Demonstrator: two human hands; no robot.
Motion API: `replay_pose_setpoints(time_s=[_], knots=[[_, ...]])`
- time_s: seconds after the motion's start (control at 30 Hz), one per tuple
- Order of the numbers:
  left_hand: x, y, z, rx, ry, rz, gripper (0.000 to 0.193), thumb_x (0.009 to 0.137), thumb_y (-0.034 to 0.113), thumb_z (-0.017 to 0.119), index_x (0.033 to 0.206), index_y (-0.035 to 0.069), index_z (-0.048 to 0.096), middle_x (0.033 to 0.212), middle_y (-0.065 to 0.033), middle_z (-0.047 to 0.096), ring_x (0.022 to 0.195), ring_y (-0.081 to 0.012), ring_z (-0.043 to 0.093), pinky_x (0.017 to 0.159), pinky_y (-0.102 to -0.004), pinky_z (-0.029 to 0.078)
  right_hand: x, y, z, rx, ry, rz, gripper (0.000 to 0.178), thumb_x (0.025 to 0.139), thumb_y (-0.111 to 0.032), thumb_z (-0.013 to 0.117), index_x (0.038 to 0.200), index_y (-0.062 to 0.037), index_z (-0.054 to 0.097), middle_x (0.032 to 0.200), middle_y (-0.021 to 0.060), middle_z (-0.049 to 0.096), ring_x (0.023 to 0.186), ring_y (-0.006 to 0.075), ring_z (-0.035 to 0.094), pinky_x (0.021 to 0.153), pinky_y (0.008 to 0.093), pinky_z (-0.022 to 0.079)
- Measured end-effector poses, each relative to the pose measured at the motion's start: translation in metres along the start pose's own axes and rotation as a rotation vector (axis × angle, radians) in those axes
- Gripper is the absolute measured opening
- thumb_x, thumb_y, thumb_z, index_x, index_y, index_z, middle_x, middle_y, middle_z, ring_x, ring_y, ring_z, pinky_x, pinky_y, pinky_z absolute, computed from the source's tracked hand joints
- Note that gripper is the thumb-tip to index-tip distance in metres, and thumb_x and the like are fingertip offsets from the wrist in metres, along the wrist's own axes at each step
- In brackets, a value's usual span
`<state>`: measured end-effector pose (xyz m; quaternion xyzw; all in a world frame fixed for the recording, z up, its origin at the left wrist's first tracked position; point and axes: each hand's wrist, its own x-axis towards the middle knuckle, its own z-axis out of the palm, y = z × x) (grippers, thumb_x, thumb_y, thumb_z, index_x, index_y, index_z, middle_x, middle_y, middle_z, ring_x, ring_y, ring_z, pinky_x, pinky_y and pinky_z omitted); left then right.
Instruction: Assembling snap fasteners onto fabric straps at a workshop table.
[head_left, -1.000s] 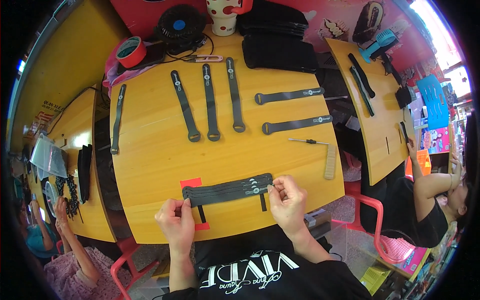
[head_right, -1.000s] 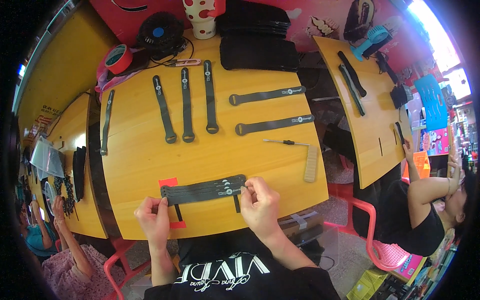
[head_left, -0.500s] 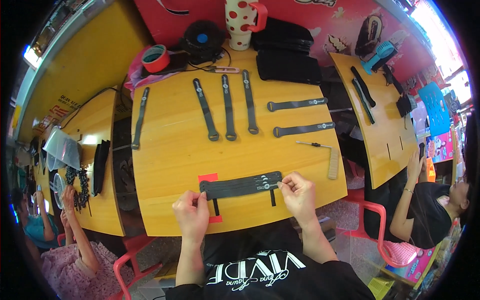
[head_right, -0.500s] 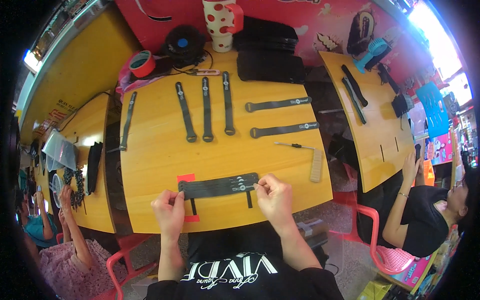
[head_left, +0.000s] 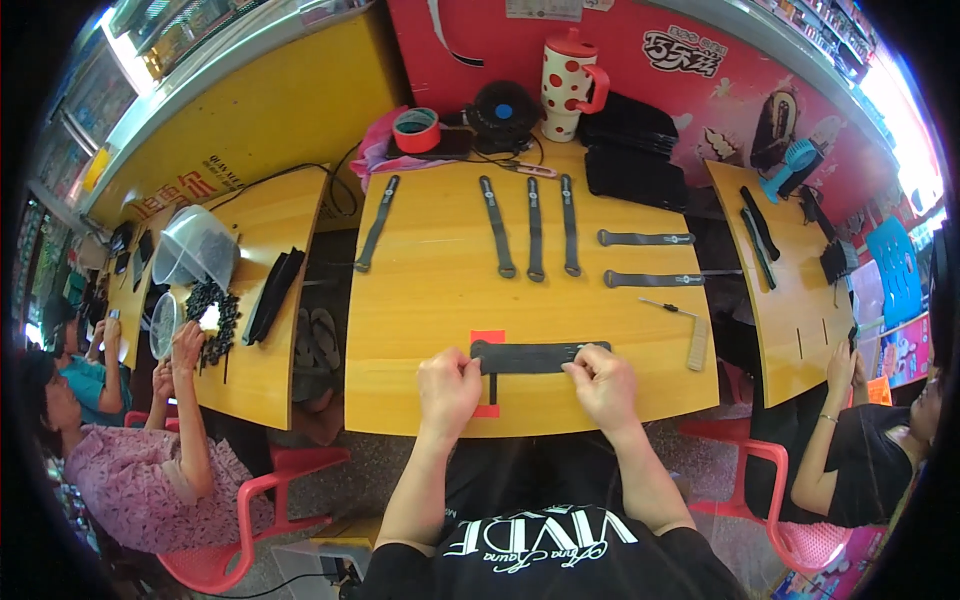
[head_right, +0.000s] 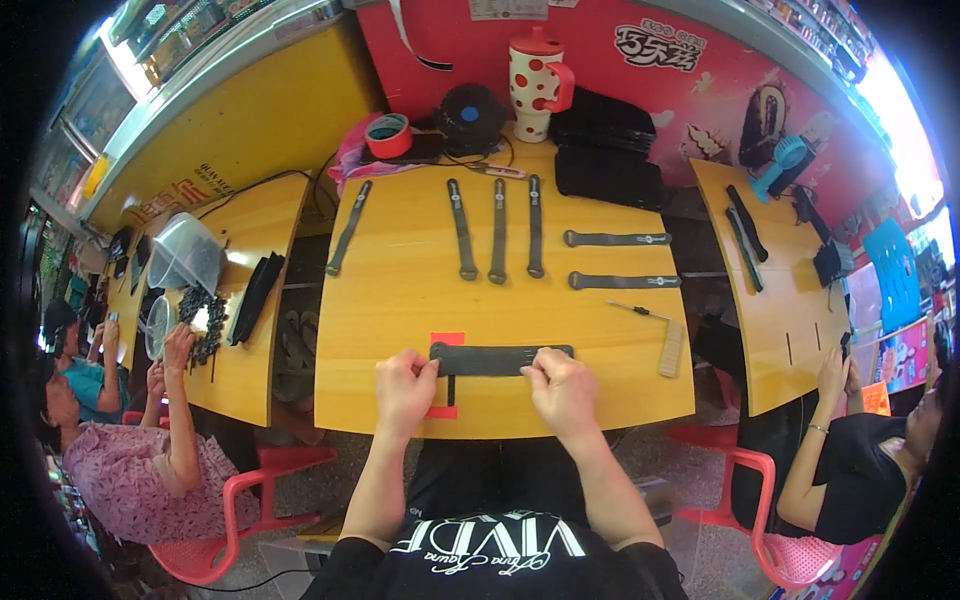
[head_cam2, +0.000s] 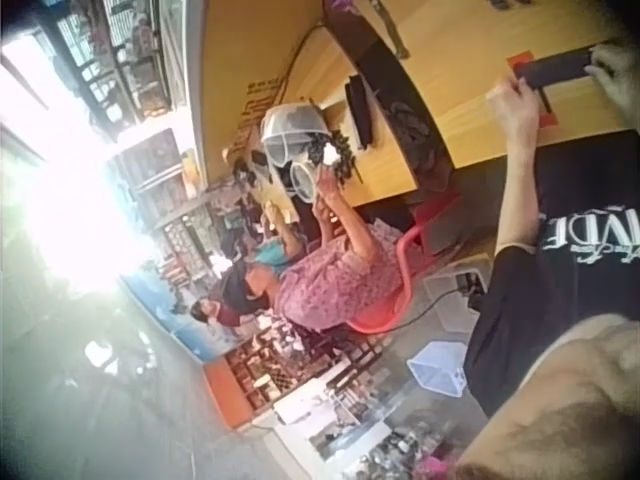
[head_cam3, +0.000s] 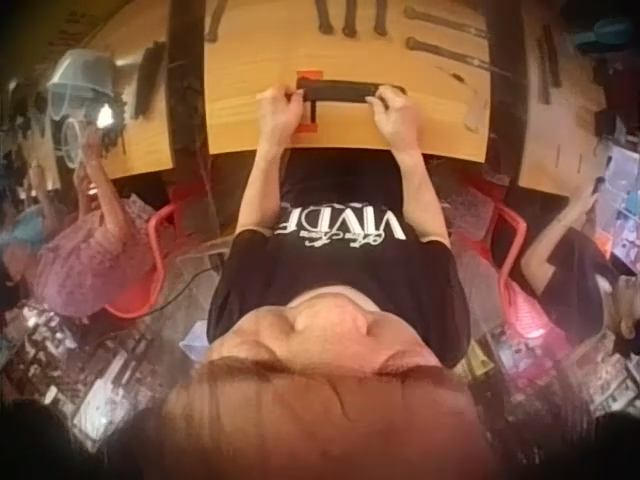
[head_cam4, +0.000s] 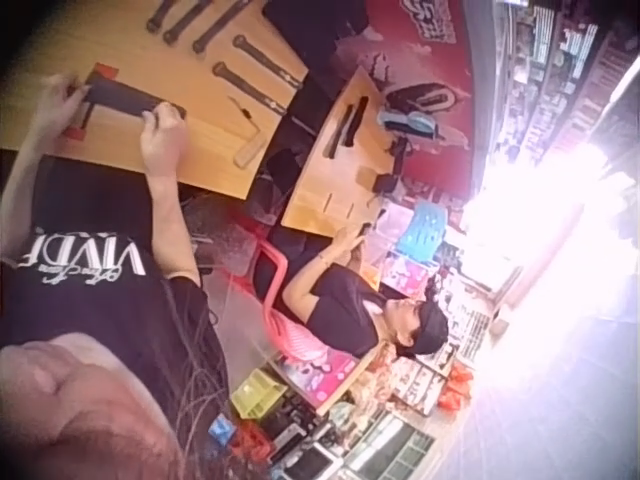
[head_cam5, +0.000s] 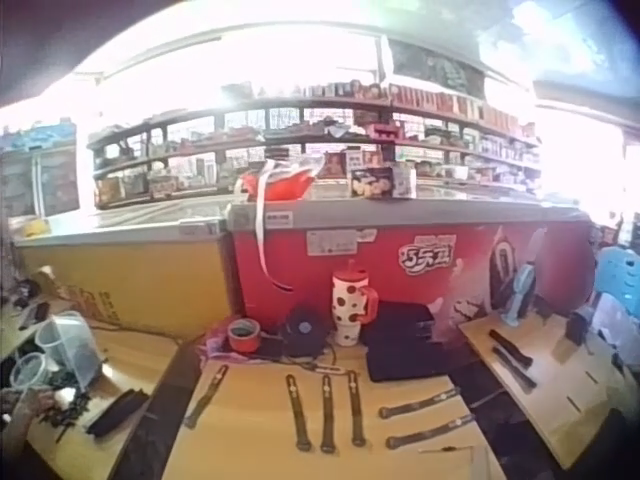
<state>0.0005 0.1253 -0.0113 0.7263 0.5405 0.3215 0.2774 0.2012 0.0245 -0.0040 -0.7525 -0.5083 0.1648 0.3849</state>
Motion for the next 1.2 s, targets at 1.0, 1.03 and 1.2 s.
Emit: replay_pose_setpoints(time_s=[1.0, 1.03, 1.2], knots=[[-0.014, -0.002, -0.031, 0.456, -0.487, 0.545, 0.067, 0.088, 0.041, 0.065, 0.136, -0.003, 0.048, 0.152, -0.0173, 0.035, 0.141, -0.0334, 0.031, 0.106, -0.0508, 0.03, 0.015, 0.046, -0.031, 0.974, -0.082, 0.515, 0.008, 0.091, -0.009, 0.064, 0.095, -0.002, 0.065, 0.071, 0.0048, 0.064, 0.049, 0.0055, 0.054, 0.042, 0.0166, 0.038], [0.004, -0.026, -0.03, 0.302, -0.367, 0.479, 0.06, 0.088, 0.037, 0.066, 0.132, -0.002, 0.051, 0.142, -0.0166, 0.045, 0.134, -0.034, 0.039, 0.101, -0.051, 0.034, 0.009, 0.049, -0.033, 0.98, -0.1, 0.499, 0.008, 0.091, -0.009, 0.064, 0.095, -0.002, 0.065, 0.071, 0.0048, 0.064, 0.049, 0.0055, 0.054, 0.042, 0.0166, 0.038], [0.116, -0.052, -0.056, 0.412, 0.345, -0.068, 0.046, 0.084, 0.032, 0.071, 0.117, 0.002, 0.06, 0.122, -0.0173, 0.06, 0.115, -0.0346, 0.053, 0.088, -0.0488, 0.042, -0.019, 0.068, -0.023, 0.612, 0.27, 0.131, 0.012, 0.094, -0.009, 0.059, 0.1, 0.0009, 0.063, 0.077, 0.0074, 0.065, 0.056, 0.0091, 0.057, 0.047, 0.0186, 0.042]])
